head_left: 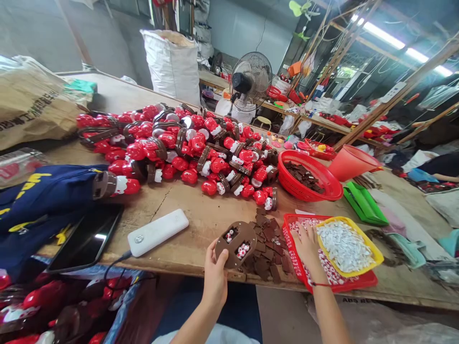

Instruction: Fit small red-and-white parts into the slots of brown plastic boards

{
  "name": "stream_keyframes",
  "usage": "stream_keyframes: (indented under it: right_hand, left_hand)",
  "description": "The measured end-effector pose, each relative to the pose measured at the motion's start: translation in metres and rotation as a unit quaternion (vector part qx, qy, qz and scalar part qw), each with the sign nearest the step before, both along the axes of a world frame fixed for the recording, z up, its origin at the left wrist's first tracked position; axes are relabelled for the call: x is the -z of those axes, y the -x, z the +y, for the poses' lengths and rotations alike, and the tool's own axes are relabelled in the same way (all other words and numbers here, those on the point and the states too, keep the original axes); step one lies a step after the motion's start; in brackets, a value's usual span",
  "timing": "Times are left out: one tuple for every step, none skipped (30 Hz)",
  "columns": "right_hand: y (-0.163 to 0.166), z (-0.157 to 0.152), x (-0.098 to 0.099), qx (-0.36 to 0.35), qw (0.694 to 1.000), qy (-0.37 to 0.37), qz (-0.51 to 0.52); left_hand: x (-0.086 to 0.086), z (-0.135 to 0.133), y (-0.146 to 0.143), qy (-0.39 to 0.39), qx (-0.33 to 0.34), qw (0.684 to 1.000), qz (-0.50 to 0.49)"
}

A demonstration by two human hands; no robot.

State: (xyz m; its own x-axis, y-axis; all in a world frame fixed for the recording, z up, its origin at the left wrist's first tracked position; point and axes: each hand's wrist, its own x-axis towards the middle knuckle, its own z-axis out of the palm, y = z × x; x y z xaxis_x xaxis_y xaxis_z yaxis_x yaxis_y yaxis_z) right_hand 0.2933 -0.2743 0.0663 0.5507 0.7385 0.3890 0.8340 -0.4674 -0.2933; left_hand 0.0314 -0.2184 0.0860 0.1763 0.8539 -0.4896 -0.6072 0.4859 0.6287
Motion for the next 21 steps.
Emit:
stream_keyframes:
  right_hand:
    - [0.009,0.002,0.001,-0.023,0.999,-0.022,0.0]
    - [0.017,0.005,0.0,-0.051,0.998,-0.042,0.004]
    - [0.024,0.007,-0.001,-0.076,0.995,-0.06,0.009]
    - [0.029,0.009,-0.003,-0.095,0.993,-0.071,0.011]
    - [0.031,0.011,-0.005,-0.101,0.992,-0.072,0.011]
    - [0.028,0.012,-0.007,-0.094,0.993,-0.064,0.009]
    - [0.023,0.012,-0.009,-0.079,0.996,-0.049,0.005]
    - [0.014,0.01,-0.012,-0.056,0.998,-0.032,0.001]
    - [0.002,0.008,-0.015,-0.03,0.999,-0.015,-0.004]
    - [-0.011,0.004,-0.018,-0.001,1.0,-0.002,-0.012]
    - [-0.025,-0.001,-0.021,0.03,0.999,0.007,-0.02]
    - [-0.039,-0.007,-0.024,0.059,0.998,0.015,-0.028]
    - [-0.052,-0.012,-0.026,0.085,0.995,0.027,-0.035]
    - [-0.063,-0.018,-0.028,0.105,0.993,0.043,-0.039]
    - [-0.072,-0.022,-0.028,0.115,0.99,0.062,-0.043]
    - [-0.078,-0.025,-0.028,0.117,0.989,0.084,-0.045]
    - [-0.083,-0.027,-0.028,0.114,0.987,0.106,-0.047]
    - [-0.087,-0.027,-0.026,0.109,0.985,0.128,-0.05]
    - [-0.089,-0.026,-0.025,0.105,0.982,0.148,-0.055]
    - [-0.09,-0.025,-0.023,0.102,0.979,0.166,-0.06]
    - [-0.091,-0.022,-0.022,0.102,0.976,0.182,-0.067]
  left_hand:
    - [-0.001,-0.001,0.001,0.0,0.006,1.0,-0.001]
    - [-0.002,-0.002,0.002,0.001,0.01,1.0,-0.001]
    - [-0.002,-0.002,0.003,0.003,0.015,1.0,-0.001]
    - [-0.003,-0.002,0.004,0.005,0.018,1.0,0.0]
    - [-0.004,-0.002,0.005,0.008,0.02,1.0,0.001]
    - [-0.004,0.0,0.006,0.01,0.02,1.0,0.002]
    - [-0.004,0.001,0.007,0.014,0.02,1.0,0.002]
    - [-0.004,0.003,0.009,0.017,0.019,1.0,0.002]
    - [-0.003,0.005,0.009,0.02,0.018,1.0,0.001]
    - [-0.002,0.007,0.01,0.023,0.017,1.0,0.0]
    - [-0.001,0.01,0.011,0.026,0.017,1.0,0.001]
    - [0.0,0.011,0.011,0.028,0.016,0.999,0.004]
    - [0.001,0.013,0.012,0.029,0.015,0.999,0.007]
    - [0.002,0.014,0.012,0.029,0.015,0.999,0.01]
    - [0.002,0.014,0.012,0.029,0.016,0.999,0.013]
    - [0.003,0.014,0.012,0.027,0.017,0.999,0.016]
    - [0.003,0.014,0.012,0.025,0.021,0.999,0.017]
    - [0.003,0.014,0.012,0.024,0.025,0.999,0.019]
    - [0.003,0.013,0.012,0.022,0.031,0.999,0.021]
    - [0.003,0.013,0.012,0.02,0.037,0.999,0.023]
    - [0.002,0.012,0.011,0.019,0.042,0.999,0.027]
